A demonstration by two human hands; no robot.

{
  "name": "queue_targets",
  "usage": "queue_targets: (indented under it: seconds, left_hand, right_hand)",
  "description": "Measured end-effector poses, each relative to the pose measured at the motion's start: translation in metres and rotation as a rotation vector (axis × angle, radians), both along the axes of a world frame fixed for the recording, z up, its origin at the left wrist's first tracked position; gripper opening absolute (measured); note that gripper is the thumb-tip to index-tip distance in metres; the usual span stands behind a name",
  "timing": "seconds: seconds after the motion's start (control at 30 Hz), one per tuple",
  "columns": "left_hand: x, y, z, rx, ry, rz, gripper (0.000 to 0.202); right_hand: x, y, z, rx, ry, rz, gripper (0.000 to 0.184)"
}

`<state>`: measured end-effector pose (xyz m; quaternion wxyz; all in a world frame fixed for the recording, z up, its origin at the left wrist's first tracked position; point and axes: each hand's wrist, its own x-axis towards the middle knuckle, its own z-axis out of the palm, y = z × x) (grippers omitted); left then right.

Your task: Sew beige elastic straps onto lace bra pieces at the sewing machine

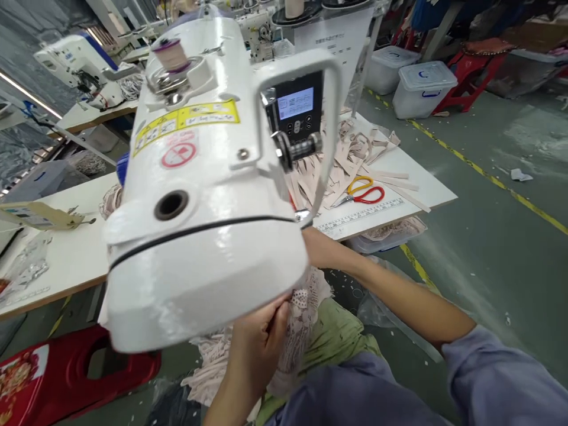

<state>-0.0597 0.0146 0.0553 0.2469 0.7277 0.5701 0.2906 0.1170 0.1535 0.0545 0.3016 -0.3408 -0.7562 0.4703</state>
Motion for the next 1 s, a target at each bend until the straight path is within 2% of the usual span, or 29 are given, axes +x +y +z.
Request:
queue_targets:
  seconds: [0.13,0.3,0.4,0.57,0.83,1.0]
  left_hand:
    - [-0.003,-0.004,0.003,0.133,0.072,0.004,0.029]
    - [-0.007,-0.012,-0.002,0.208,0.15,0.057,0.027]
    - [-0.008,-0.014,-0.005,0.25,0.151,0.093,0.026]
    - [-0.003,-0.012,-0.005,0.338,0.123,0.076,0.025]
    - [0.001,-0.009,-0.01,0.362,0.137,0.06,0.025]
    - [0.002,-0.008,-0.013,0.358,0.137,0.093,0.025]
  right_hand:
    - [-0.007,-0.002,0.0,0.061,0.019,-0.023,0.02]
    - [-0.013,-0.006,-0.004,0.071,0.082,-0.064,0.017]
    - [-0.015,-0.007,-0.004,0.077,0.09,-0.085,0.014]
    - [-0.013,-0.007,-0.004,0.114,0.053,-0.081,0.017]
    - [-0.011,-0.002,-0.019,0.208,0.068,-0.073,0.02]
    - [-0.01,-0.003,-0.018,0.229,0.115,-0.064,0.019]
